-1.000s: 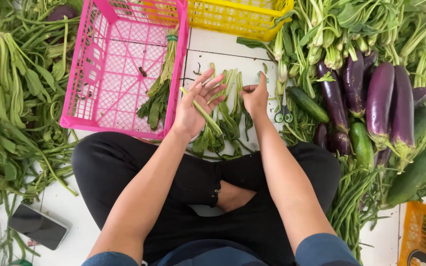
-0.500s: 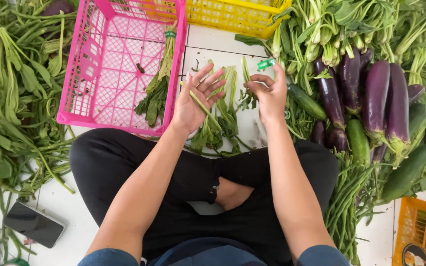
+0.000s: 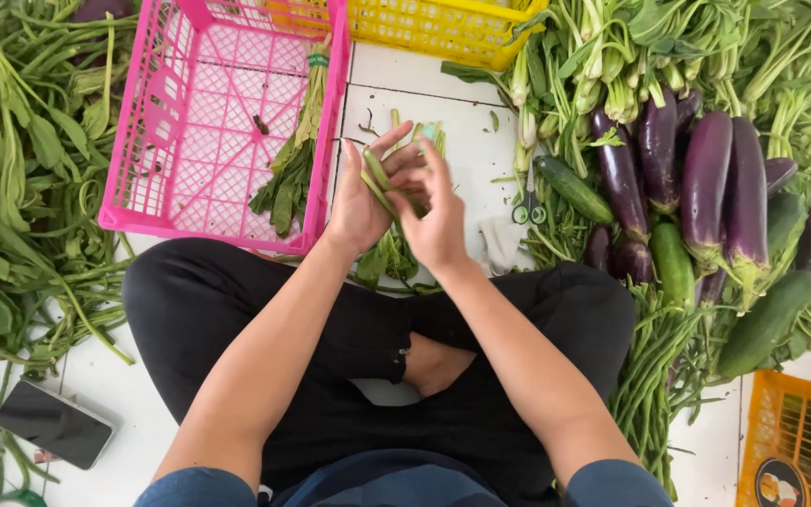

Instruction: Sorting water spinach stalks and tying them into bunches using plastic ties and scissors.

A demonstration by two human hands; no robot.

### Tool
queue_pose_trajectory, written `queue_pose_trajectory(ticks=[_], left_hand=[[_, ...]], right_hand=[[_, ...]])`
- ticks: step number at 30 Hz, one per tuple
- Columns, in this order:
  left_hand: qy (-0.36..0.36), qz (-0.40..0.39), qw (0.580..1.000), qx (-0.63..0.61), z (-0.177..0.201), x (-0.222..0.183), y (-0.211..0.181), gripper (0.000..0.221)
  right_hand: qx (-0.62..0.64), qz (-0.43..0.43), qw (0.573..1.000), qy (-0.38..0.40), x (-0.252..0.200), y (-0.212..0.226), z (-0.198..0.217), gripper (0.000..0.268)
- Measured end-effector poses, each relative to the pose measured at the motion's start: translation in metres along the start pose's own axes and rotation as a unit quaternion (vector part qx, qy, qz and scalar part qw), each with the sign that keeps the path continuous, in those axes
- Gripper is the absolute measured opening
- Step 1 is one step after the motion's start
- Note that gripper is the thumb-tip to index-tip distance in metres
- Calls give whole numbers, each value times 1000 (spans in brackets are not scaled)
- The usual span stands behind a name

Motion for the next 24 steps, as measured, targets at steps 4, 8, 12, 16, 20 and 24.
queue_pose_trajectory(ticks=[4, 8, 12, 16, 20, 24], left_hand=[[-6, 4, 1000, 23, 8, -4, -3, 78], [-15, -16, 999, 26, 6, -3, -3, 50], [-27, -34, 998, 47, 0, -3, -16, 47], [-30, -42, 998, 20, 1, -5, -21, 47], [-39, -42, 998, 16, 1, -4, -21, 46], [-45, -35, 998, 14, 2, -3, -19, 46]], right_hand=[[-15, -9, 1000, 7, -4, 12, -8, 78], [-9, 13, 1000, 5, 0, 18, 0, 76], [46, 11, 998, -41, 9, 5, 25, 68], [69, 1, 995, -70, 18, -30, 59, 70], [25, -113, 990, -77, 20, -56, 80, 72], [-24, -201, 977, -61, 20, -112, 81, 79]])
Point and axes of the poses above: each hand's wrist, its own x-axis towards the middle knuckle, its own z-axis out of the back of the hand, y = z × x, the point moved 4 cm from there along x, towards the middle knuckle, and after that the axes turned 13 degrees about y, right-handed, at the moved point
